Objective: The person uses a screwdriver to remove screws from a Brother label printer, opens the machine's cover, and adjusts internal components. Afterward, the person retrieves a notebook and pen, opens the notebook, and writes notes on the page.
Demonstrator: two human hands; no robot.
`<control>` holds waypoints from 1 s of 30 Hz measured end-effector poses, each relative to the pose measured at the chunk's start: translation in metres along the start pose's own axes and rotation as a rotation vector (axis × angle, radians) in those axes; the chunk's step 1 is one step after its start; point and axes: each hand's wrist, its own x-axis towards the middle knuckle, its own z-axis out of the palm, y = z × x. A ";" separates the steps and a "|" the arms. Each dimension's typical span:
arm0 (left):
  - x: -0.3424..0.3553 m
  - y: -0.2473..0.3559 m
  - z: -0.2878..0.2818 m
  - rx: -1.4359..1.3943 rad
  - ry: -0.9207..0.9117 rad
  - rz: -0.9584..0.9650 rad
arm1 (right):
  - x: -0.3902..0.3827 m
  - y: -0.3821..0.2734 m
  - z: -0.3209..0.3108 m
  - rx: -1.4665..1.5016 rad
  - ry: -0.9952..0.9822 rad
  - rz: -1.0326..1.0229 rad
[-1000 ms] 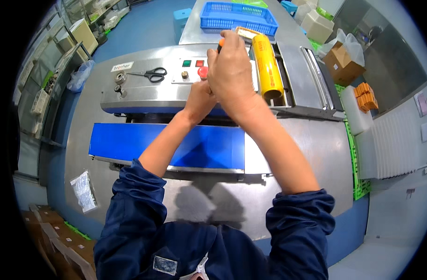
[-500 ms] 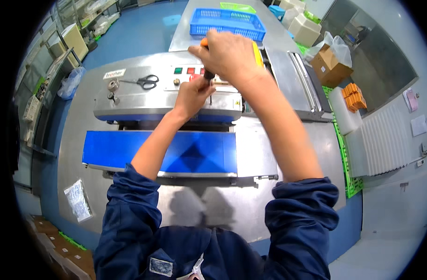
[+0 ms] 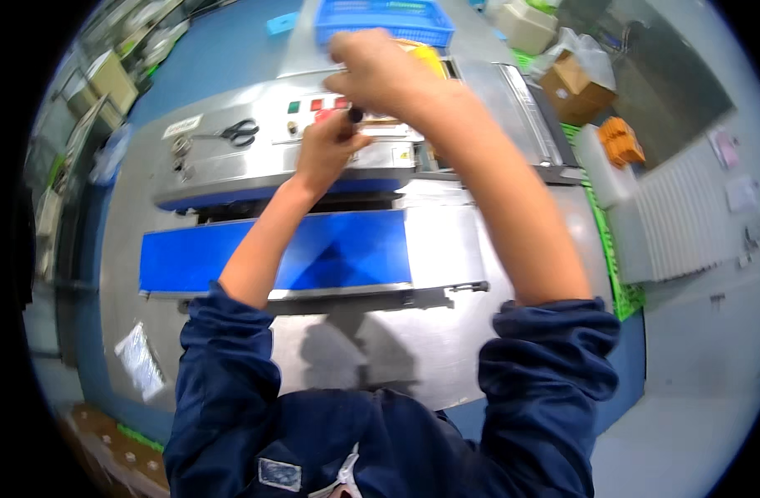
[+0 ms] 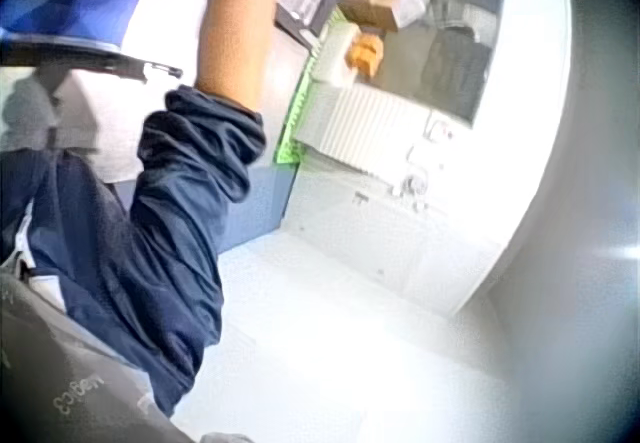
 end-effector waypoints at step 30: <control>0.001 0.012 -0.015 -0.063 -0.159 -0.072 | -0.027 -0.014 -0.005 0.083 0.044 -0.214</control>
